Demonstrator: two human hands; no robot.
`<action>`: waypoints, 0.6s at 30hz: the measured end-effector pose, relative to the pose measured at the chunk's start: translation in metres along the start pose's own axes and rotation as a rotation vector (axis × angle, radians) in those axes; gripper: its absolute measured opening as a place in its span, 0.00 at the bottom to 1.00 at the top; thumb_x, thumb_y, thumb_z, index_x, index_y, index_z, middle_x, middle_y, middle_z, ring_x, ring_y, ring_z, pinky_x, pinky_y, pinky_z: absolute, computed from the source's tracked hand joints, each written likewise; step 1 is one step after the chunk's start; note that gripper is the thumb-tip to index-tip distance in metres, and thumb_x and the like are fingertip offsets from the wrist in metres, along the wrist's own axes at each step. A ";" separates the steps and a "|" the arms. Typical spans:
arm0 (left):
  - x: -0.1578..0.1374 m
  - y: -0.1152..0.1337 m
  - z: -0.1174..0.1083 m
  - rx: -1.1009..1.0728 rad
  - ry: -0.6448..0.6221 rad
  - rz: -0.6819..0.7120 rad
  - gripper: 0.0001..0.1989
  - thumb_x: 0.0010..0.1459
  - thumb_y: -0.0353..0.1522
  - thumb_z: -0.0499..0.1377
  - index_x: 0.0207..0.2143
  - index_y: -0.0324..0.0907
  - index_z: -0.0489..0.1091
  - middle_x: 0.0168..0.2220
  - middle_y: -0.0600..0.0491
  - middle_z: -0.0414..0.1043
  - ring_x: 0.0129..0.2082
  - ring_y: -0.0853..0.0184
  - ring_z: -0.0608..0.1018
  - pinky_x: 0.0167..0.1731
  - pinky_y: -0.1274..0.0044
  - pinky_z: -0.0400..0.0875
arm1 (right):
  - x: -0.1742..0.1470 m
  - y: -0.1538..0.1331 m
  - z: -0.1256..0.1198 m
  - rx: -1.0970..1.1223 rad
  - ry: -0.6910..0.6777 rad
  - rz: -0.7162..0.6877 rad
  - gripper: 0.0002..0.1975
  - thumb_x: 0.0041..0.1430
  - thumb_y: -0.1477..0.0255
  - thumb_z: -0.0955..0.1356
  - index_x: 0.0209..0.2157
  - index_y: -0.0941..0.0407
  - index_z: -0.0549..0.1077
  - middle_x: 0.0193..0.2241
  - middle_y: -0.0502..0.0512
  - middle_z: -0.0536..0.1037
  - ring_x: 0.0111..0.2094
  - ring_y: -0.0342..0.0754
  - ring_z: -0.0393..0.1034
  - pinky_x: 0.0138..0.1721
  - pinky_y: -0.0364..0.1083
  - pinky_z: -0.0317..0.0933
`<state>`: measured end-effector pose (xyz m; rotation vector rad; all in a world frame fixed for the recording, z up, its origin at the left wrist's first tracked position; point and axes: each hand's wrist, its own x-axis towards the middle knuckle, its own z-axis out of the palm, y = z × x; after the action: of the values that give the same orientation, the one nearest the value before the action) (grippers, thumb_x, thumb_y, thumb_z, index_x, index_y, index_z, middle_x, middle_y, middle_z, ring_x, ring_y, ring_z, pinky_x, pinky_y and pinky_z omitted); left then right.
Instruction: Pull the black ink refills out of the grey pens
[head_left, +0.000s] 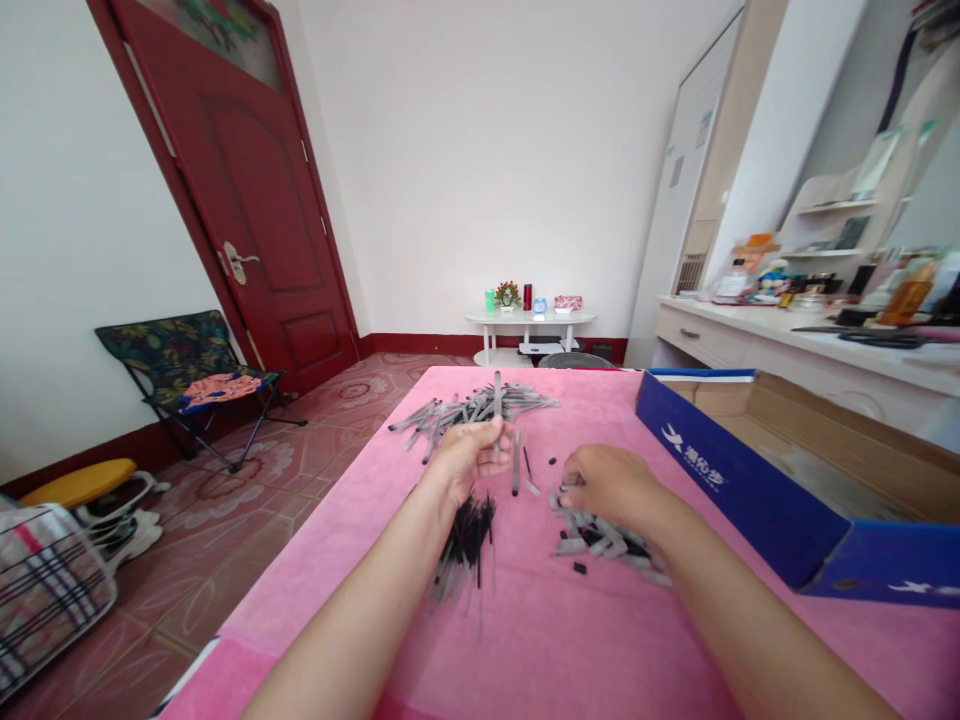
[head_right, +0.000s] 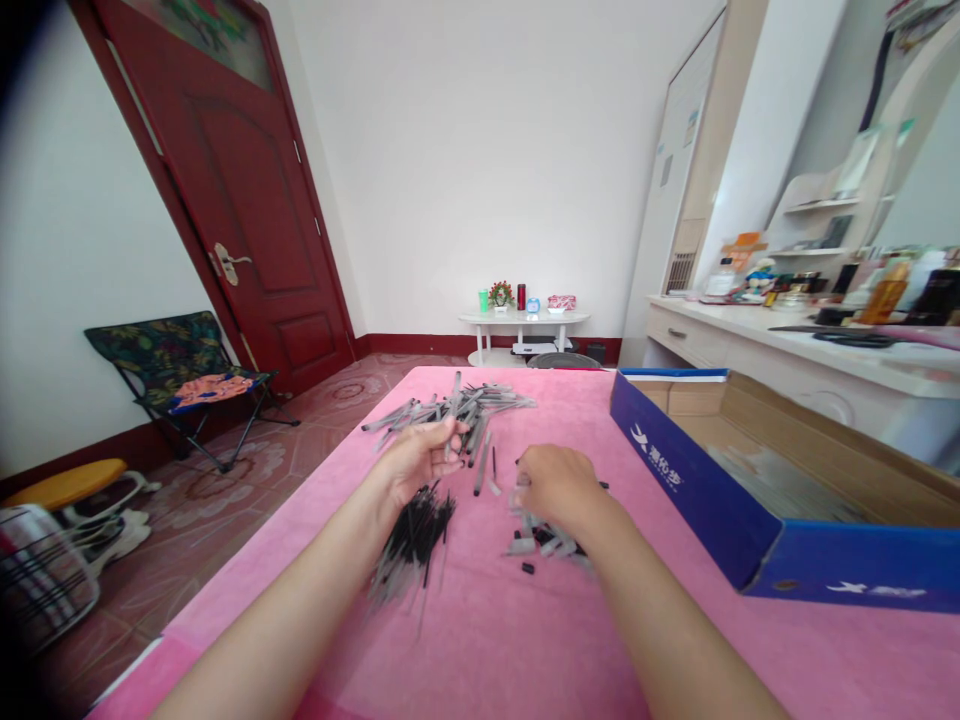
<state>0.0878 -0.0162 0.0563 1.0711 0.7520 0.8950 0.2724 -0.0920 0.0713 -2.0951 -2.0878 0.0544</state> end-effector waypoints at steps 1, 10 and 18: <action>-0.001 -0.002 0.003 0.079 -0.021 -0.017 0.15 0.44 0.40 0.62 0.30 0.37 0.72 0.21 0.55 0.69 0.16 0.77 0.68 0.22 0.81 0.67 | 0.001 0.005 -0.001 0.017 -0.008 0.003 0.01 0.38 0.70 0.70 0.19 0.52 0.75 0.20 0.53 0.75 0.24 0.47 0.69 0.20 0.41 0.47; 0.000 -0.025 0.006 0.710 -0.135 0.247 0.14 0.45 0.39 0.59 0.16 0.37 0.71 0.13 0.57 0.65 0.14 0.76 0.61 0.15 0.83 0.52 | 0.017 0.026 -0.003 0.569 0.289 0.005 0.11 0.51 0.66 0.63 0.29 0.57 0.72 0.25 0.53 0.76 0.25 0.44 0.70 0.24 0.40 0.58; 0.003 -0.001 -0.003 0.117 -0.009 0.180 0.15 0.38 0.34 0.66 0.32 0.37 0.73 0.26 0.52 0.72 0.24 0.72 0.73 0.30 0.78 0.69 | 0.014 0.016 -0.004 1.046 0.279 0.118 0.14 0.46 0.63 0.66 0.18 0.59 0.65 0.14 0.49 0.68 0.14 0.38 0.60 0.16 0.38 0.53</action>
<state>0.0866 -0.0127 0.0542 1.2606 0.7149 1.0076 0.2891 -0.0787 0.0743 -1.4371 -1.2943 0.6629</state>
